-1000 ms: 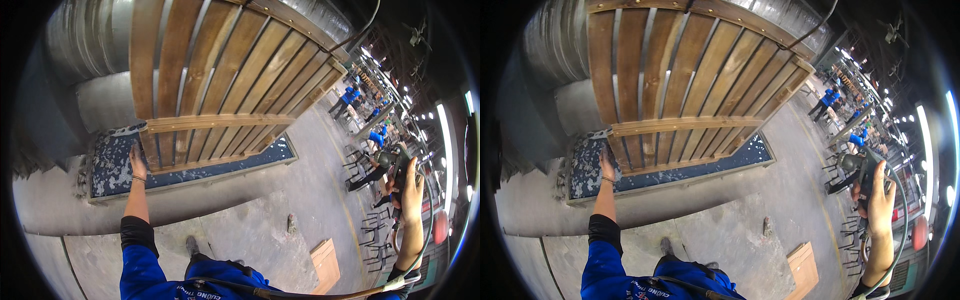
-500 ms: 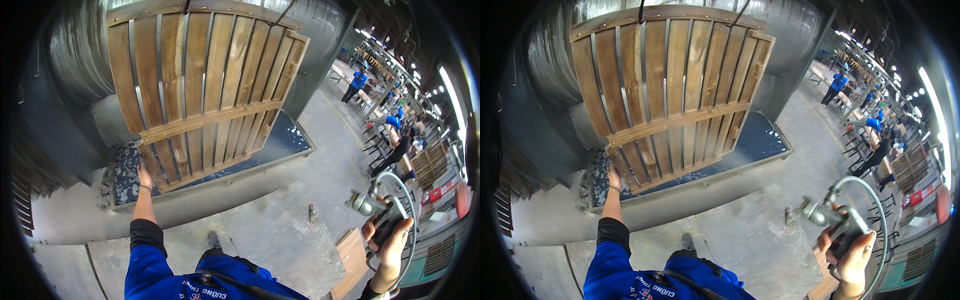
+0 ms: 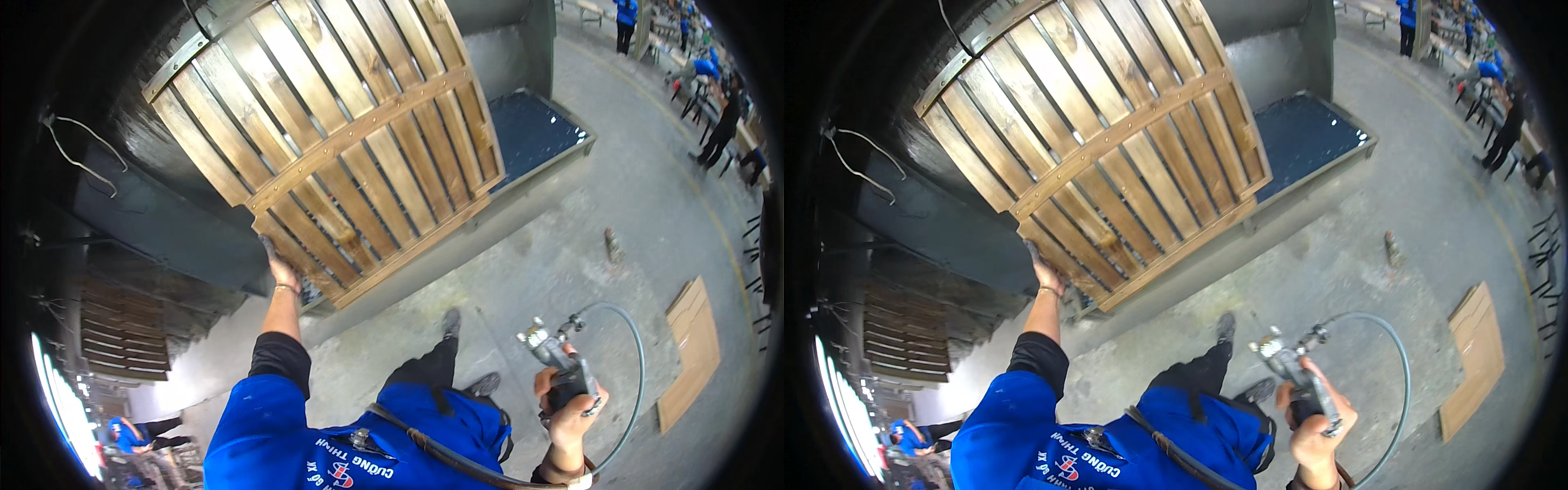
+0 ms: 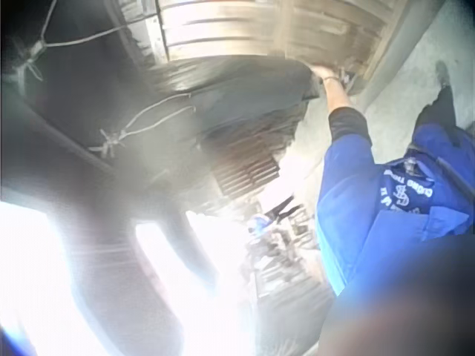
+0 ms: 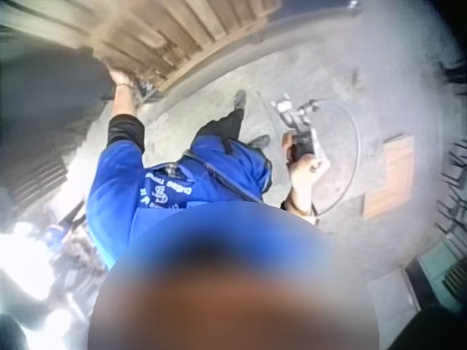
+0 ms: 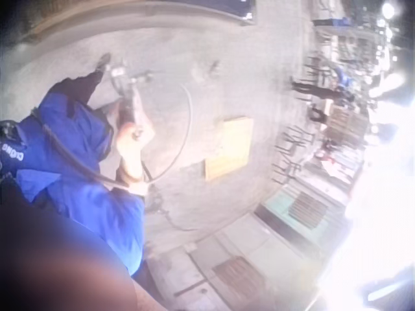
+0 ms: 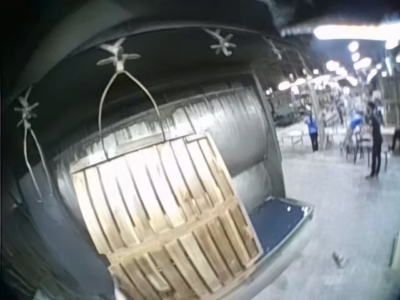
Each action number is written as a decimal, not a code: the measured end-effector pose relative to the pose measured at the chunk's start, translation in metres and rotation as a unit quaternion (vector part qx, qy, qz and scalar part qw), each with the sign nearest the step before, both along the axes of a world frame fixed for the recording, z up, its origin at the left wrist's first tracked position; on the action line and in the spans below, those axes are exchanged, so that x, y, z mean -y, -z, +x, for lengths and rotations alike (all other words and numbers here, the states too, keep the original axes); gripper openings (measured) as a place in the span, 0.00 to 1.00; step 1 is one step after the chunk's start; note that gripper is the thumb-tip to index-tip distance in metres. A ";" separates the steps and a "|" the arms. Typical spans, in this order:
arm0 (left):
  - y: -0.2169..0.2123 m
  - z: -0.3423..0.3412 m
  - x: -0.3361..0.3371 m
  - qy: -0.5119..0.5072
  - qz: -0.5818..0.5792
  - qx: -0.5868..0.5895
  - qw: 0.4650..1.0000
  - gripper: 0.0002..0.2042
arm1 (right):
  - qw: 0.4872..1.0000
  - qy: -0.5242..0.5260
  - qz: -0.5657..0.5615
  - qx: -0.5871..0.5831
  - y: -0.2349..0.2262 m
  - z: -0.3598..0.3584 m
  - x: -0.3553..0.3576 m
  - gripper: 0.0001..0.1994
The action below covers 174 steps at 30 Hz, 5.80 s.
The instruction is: The person uses a spray gun to apply a finish to hanging wooden slatted panels in a workshop. They repeatedly spray both sides of each panel, rotate the panels to access all surfaces, and move between multiple panels throughout the clip.
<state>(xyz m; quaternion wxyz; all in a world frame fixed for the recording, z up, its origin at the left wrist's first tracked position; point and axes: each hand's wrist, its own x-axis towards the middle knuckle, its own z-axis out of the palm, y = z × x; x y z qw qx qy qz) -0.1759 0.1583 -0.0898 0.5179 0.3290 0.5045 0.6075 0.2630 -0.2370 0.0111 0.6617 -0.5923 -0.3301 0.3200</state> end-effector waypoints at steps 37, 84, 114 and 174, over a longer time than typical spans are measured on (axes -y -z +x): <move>-0.006 -0.010 0.001 -0.023 -0.026 -0.013 0.999 0.45 | 0.978 -0.056 0.192 0.058 0.014 -0.016 -0.072 0.44; 0.075 -0.086 -0.093 -0.019 0.060 -0.026 0.998 0.41 | 0.969 0.210 -0.129 -0.016 0.087 -0.016 -0.126 0.25; 0.088 -0.094 -0.095 -0.008 0.030 -0.028 0.999 0.42 | 0.935 0.237 0.187 0.183 -0.111 0.015 -0.153 0.29; 0.001 0.411 0.217 0.669 0.408 -0.179 0.594 0.12 | 0.985 -0.029 -0.148 0.080 0.148 0.060 -0.004 0.04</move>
